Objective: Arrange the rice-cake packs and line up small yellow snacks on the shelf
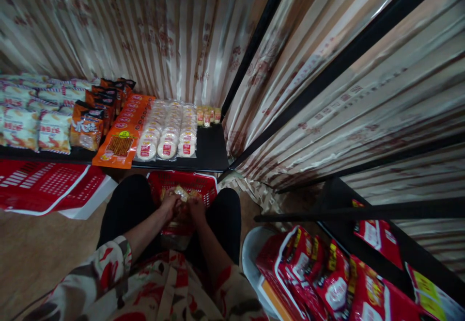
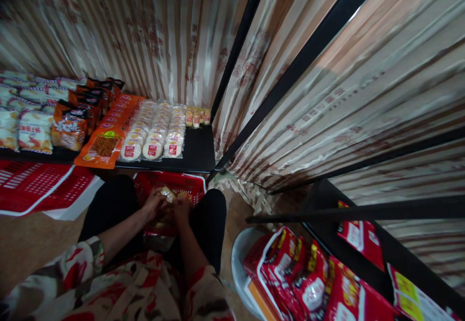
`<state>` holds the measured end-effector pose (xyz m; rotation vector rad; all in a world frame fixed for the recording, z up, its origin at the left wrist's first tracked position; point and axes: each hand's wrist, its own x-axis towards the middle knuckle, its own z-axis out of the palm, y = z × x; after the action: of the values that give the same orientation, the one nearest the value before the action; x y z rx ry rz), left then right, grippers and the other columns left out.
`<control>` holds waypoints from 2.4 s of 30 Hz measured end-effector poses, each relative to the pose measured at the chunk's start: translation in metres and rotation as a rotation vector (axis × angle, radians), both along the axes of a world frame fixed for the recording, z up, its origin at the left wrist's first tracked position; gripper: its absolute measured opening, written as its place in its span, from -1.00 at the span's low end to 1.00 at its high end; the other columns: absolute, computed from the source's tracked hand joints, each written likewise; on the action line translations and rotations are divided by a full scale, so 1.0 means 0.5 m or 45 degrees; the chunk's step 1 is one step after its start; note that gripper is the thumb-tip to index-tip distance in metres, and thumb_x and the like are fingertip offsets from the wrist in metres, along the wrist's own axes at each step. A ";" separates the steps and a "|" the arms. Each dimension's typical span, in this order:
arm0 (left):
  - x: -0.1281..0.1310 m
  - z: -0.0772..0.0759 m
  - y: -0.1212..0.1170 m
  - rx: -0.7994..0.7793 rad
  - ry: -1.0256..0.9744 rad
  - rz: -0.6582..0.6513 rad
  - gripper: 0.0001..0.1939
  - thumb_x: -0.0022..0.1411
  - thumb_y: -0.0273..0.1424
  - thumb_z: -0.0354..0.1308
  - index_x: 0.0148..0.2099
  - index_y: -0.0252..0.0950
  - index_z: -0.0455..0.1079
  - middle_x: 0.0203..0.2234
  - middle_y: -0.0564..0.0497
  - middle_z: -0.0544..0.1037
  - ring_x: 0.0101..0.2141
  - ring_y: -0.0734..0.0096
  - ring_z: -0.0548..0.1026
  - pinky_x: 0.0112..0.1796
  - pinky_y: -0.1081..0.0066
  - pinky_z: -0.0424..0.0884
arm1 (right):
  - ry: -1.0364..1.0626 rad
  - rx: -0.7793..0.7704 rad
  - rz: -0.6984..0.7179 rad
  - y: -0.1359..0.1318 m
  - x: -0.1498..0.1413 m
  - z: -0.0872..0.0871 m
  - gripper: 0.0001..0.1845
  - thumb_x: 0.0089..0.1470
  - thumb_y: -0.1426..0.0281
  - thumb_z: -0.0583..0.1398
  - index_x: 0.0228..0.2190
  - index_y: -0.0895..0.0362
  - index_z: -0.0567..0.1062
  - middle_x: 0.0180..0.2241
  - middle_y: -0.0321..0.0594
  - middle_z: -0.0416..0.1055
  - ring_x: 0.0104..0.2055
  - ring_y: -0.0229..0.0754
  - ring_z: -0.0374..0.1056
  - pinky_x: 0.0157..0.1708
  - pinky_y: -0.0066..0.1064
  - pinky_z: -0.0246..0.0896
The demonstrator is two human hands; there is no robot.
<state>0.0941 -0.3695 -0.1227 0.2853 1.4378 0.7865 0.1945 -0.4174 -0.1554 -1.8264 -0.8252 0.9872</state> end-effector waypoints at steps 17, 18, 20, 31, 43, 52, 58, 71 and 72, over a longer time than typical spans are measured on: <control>0.008 0.044 -0.001 0.047 -0.150 0.031 -0.65 -0.08 -0.80 0.05 -0.31 -0.30 0.30 -0.51 0.11 0.48 -0.50 0.53 0.48 -0.38 0.48 0.45 | 0.262 0.014 -0.315 0.011 0.014 0.026 -0.65 -0.28 0.38 0.16 -0.32 0.17 0.45 -0.40 -0.20 0.50 -0.36 -0.17 0.42 -0.32 -0.37 0.34; 0.007 0.044 0.000 0.047 -0.154 0.033 -0.65 -0.08 -0.80 0.06 -0.31 -0.29 0.30 -0.51 0.11 0.48 -0.49 0.52 0.48 -0.36 0.48 0.45 | 0.263 0.025 -0.303 0.011 0.015 0.029 -0.66 -0.27 0.38 0.17 -0.33 0.16 0.46 -0.38 -0.19 0.51 -0.34 -0.17 0.43 -0.30 -0.36 0.35; 0.007 0.044 0.002 0.056 -0.165 0.029 -0.65 -0.08 -0.79 0.06 -0.31 -0.28 0.31 -0.50 0.12 0.48 -0.47 0.53 0.48 -0.35 0.49 0.45 | 0.249 0.056 -0.262 0.010 0.018 0.034 -0.70 -0.25 0.38 0.17 -0.34 0.15 0.48 -0.37 -0.20 0.52 -0.32 -0.16 0.44 -0.26 -0.35 0.35; 0.000 0.080 0.004 0.013 -0.269 -0.041 -0.77 0.08 -0.62 0.03 -0.20 -0.29 0.35 -0.56 0.11 0.47 -0.60 0.58 0.41 -0.47 0.55 0.40 | -0.290 0.300 -0.028 -0.015 0.022 0.074 -0.80 -0.06 0.44 0.13 -0.34 0.10 0.50 -0.27 -0.18 0.43 -0.25 -0.20 0.37 -0.17 -0.37 0.30; 0.005 0.093 0.012 0.039 -0.363 0.019 -0.80 0.17 -0.54 0.02 -0.15 -0.32 0.38 -0.53 0.07 0.45 -0.53 0.52 0.47 -0.46 0.54 0.42 | -0.641 0.474 0.165 -0.032 0.018 0.099 -0.76 0.10 0.49 0.04 -0.29 0.11 0.50 -0.27 -0.16 0.36 -0.18 -0.20 0.31 -0.11 -0.36 0.25; 0.003 0.107 0.025 0.139 -0.363 -0.003 -0.78 0.12 -0.62 0.02 -0.21 -0.29 0.36 -0.47 0.08 0.45 -0.52 0.56 0.45 -0.49 0.54 0.40 | -0.880 0.576 0.181 -0.040 0.012 0.110 -0.75 0.15 0.49 0.02 -0.35 0.10 0.49 -0.25 -0.13 0.35 -0.05 -0.13 0.22 -0.04 -0.24 0.18; 0.001 0.104 0.024 0.147 -0.355 -0.033 -0.74 0.06 -0.65 0.05 -0.20 -0.27 0.36 -0.44 0.06 0.46 -0.50 0.55 0.46 -0.44 0.52 0.42 | -0.863 0.587 0.109 -0.037 0.016 0.111 -0.72 0.13 0.51 -0.01 -0.41 0.10 0.49 -0.21 -0.11 0.35 -0.03 -0.12 0.21 0.00 -0.17 0.15; 0.013 0.130 0.005 0.258 -0.353 -0.056 -0.61 -0.06 -0.75 0.02 -0.18 -0.28 0.32 -0.37 0.00 0.51 -0.38 0.41 0.54 -0.36 0.42 0.49 | -0.463 0.514 -0.115 -0.015 0.035 0.117 -0.78 0.03 0.46 0.01 -0.54 0.09 0.41 -0.32 -0.16 0.38 -0.18 -0.18 0.33 -0.10 -0.33 0.22; 0.015 0.130 0.004 0.268 -0.362 -0.075 -0.57 -0.08 -0.75 0.03 -0.15 -0.28 0.33 -0.36 -0.01 0.52 -0.37 0.40 0.54 -0.35 0.42 0.49 | -0.432 0.524 -0.117 -0.012 0.039 0.119 -0.79 0.02 0.45 0.01 -0.54 0.09 0.40 -0.34 -0.17 0.39 -0.20 -0.18 0.33 -0.11 -0.33 0.23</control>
<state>0.1016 -0.3673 -0.0575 0.3594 1.0772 0.8931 0.2141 -0.4234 -0.0958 -1.6696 -1.0499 0.4108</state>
